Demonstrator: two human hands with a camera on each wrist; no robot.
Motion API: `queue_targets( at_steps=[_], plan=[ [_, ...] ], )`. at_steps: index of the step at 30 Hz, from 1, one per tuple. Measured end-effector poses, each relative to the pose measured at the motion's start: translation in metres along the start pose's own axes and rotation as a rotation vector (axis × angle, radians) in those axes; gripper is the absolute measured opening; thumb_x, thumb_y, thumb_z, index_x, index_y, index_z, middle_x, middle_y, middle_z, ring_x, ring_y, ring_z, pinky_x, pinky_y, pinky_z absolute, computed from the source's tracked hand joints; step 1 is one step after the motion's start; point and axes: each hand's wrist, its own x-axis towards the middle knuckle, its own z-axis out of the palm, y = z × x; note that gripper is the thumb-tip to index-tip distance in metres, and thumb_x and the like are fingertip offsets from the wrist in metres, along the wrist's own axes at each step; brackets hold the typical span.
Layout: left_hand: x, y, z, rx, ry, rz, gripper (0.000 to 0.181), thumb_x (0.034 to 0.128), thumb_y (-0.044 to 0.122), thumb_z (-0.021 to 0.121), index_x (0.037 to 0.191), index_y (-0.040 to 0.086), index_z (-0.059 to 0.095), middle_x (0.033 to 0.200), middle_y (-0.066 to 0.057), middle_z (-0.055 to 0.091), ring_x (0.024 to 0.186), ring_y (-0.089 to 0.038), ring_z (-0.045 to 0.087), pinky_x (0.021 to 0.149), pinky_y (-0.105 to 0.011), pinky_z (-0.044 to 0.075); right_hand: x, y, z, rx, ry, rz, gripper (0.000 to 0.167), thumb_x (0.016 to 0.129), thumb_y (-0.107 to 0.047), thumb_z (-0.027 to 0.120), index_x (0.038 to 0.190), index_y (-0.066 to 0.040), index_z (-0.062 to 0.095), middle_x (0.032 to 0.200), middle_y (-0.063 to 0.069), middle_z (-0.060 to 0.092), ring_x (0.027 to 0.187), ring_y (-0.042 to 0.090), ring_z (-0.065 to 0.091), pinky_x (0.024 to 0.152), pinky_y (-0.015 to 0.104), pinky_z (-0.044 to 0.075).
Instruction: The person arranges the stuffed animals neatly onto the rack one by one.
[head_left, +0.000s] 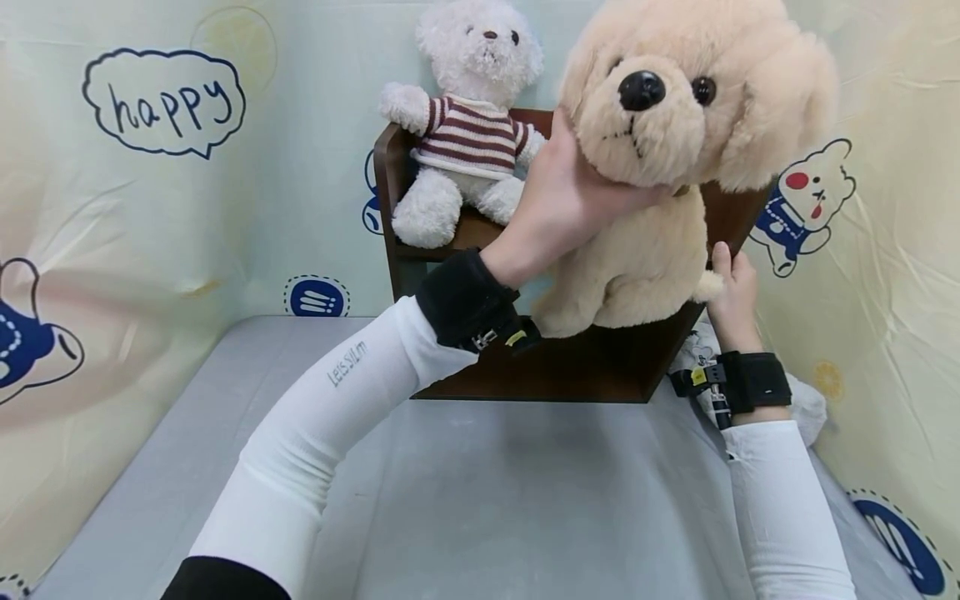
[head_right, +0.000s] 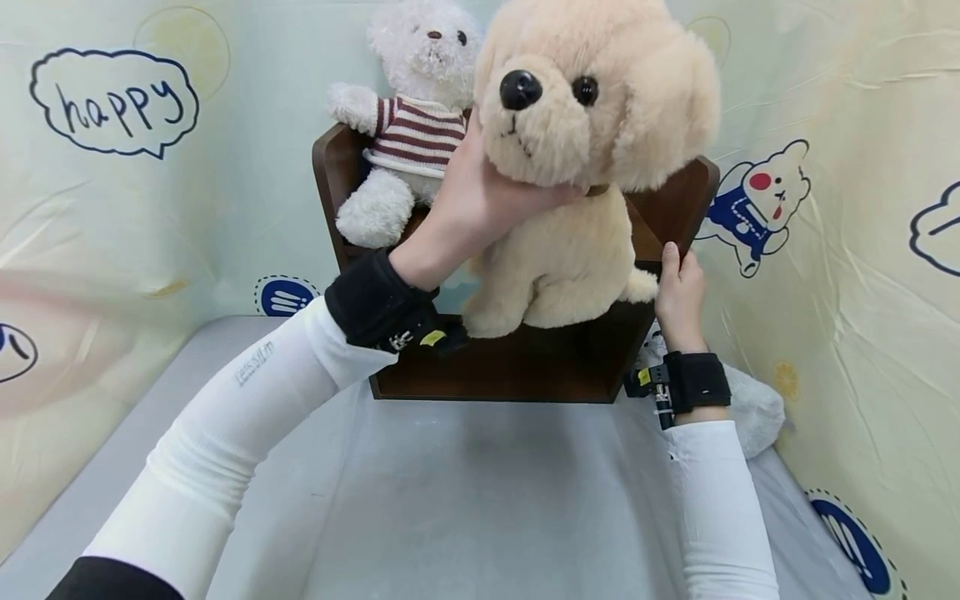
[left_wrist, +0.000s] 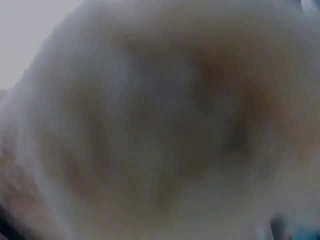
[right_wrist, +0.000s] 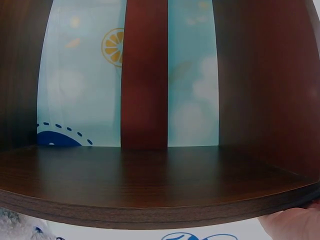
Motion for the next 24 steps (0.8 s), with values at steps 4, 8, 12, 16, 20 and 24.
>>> queue_targets(
  at_steps=[4,8,12,16,20,24],
  plan=[
    [0.008,0.002,0.003,0.007,0.023,-0.045,0.089,0.0627,0.026,0.083,0.129,0.008,0.026,0.119,-0.003,0.050,0.106,-0.010,0.051,0.081,-0.015,0.042,0.001,-0.001,0.000,-0.036,-0.005,0.035,0.029,0.098,-0.035,0.031,0.084,-0.014,0.045,0.081,0.003,0.040,0.072,0.010,0.036,0.064,0.024,0.028],
    [0.016,0.002,0.006,0.011,0.055,-0.052,0.085,0.0636,0.028,0.082,0.126,0.007,0.028,0.116,-0.003,0.051,0.102,-0.010,0.054,0.077,-0.015,0.044,0.000,-0.003,-0.001,-0.031,-0.017,0.054,0.026,0.098,-0.035,0.029,0.088,-0.018,0.046,0.082,0.000,0.041,0.074,0.009,0.037,0.064,0.024,0.029],
    [0.024,-0.001,0.008,0.022,0.083,-0.040,0.084,0.0654,0.029,0.081,0.125,0.005,0.027,0.115,-0.004,0.052,0.100,-0.010,0.055,0.075,-0.015,0.044,0.001,-0.002,-0.001,-0.024,-0.026,0.060,0.031,0.098,-0.036,0.029,0.095,-0.013,0.050,0.086,0.002,0.044,0.076,0.010,0.039,0.066,0.024,0.029],
    [0.032,-0.005,0.012,0.063,0.121,-0.033,0.082,0.0664,0.032,0.079,0.124,0.004,0.028,0.113,-0.003,0.053,0.097,-0.010,0.055,0.074,-0.014,0.043,0.001,-0.002,-0.002,-0.048,-0.047,0.067,0.048,0.099,-0.038,0.027,0.116,0.001,0.050,0.105,0.013,0.050,0.088,0.017,0.040,0.072,0.024,0.029],
    [0.040,-0.008,0.017,0.122,0.159,-0.059,0.083,0.0661,0.038,0.079,0.122,0.004,0.028,0.107,-0.002,0.054,0.094,-0.010,0.054,0.072,-0.015,0.041,0.001,-0.002,-0.002,-0.061,-0.076,0.075,0.054,0.099,-0.039,0.024,0.127,0.002,0.044,0.117,0.016,0.049,0.094,0.019,0.040,0.075,0.025,0.030],
    [0.046,-0.011,0.023,0.204,0.189,-0.101,0.085,0.0649,0.047,0.077,0.122,0.006,0.028,0.108,0.001,0.055,0.098,-0.009,0.051,0.081,-0.015,0.034,0.001,-0.002,-0.002,-0.068,-0.074,0.066,0.052,0.099,-0.040,0.024,0.119,0.003,0.046,0.101,0.010,0.048,0.085,0.015,0.039,0.069,0.026,0.029]
  ],
)
